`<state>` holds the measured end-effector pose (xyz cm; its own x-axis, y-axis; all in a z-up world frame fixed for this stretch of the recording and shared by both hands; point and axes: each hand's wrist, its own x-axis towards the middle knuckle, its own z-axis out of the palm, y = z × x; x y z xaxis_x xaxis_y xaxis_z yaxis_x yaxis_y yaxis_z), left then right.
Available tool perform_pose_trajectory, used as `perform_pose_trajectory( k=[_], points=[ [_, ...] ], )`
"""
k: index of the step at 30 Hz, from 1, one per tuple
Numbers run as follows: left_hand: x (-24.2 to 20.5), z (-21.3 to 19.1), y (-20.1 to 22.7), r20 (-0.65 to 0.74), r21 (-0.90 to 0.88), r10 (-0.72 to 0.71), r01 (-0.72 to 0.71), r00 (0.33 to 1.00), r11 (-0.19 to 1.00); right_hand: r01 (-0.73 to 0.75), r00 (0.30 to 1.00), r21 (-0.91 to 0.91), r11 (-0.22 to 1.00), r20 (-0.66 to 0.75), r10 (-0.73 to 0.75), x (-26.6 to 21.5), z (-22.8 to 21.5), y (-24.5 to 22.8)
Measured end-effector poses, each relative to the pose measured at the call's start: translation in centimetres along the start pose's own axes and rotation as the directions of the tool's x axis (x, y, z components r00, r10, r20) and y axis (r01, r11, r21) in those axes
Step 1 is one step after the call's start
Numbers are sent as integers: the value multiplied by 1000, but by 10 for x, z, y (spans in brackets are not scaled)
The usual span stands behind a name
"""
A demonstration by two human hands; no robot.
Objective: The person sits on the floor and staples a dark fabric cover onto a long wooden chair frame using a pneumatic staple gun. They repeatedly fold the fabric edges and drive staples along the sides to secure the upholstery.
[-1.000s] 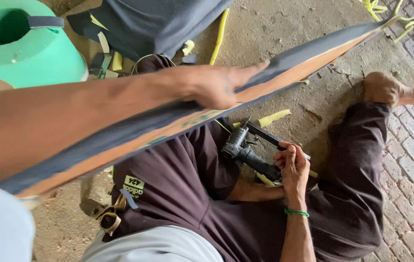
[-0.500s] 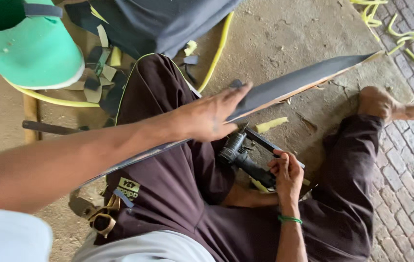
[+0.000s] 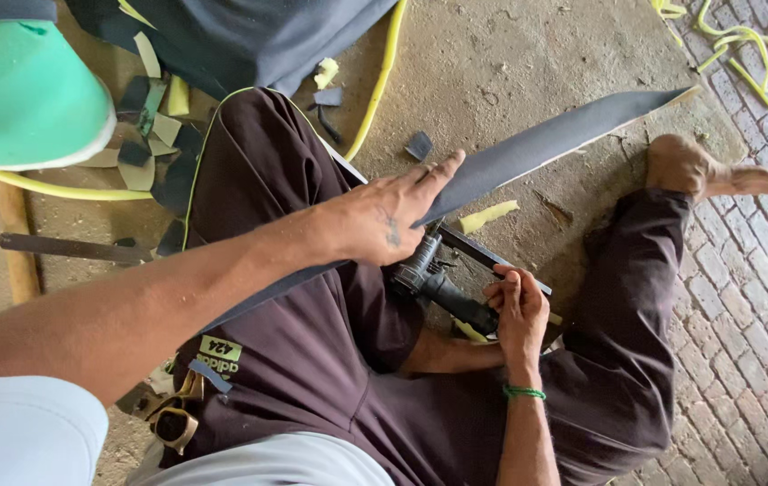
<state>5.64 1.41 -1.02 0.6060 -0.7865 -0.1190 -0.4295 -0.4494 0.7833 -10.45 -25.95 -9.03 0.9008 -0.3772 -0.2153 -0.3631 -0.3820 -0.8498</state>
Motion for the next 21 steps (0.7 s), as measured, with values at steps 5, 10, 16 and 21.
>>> perform_pose_trajectory(
  k=[5, 10, 16, 21],
  points=[
    [1, -13, -5, 44, -97, -92, 96, 995, 991, 59, 998, 52, 997, -1, -59, 2, 2, 7],
    [-2, -7, 3, -113, -18, 110, -113, 987, 993, 3, 1000, 64, 998, 12, -4, 6, 5, 11],
    [-10, 11, 20, -37, 95, -39, 42, 999, 995, 17, 1000, 48, 999, 5, -18, 4, 2, 14],
    [-9, 12, 20, -95, 142, 21, -7, 995, 990, -12, 1000, 63, 998, 1, 12, 4, 4, 8]
  ],
)
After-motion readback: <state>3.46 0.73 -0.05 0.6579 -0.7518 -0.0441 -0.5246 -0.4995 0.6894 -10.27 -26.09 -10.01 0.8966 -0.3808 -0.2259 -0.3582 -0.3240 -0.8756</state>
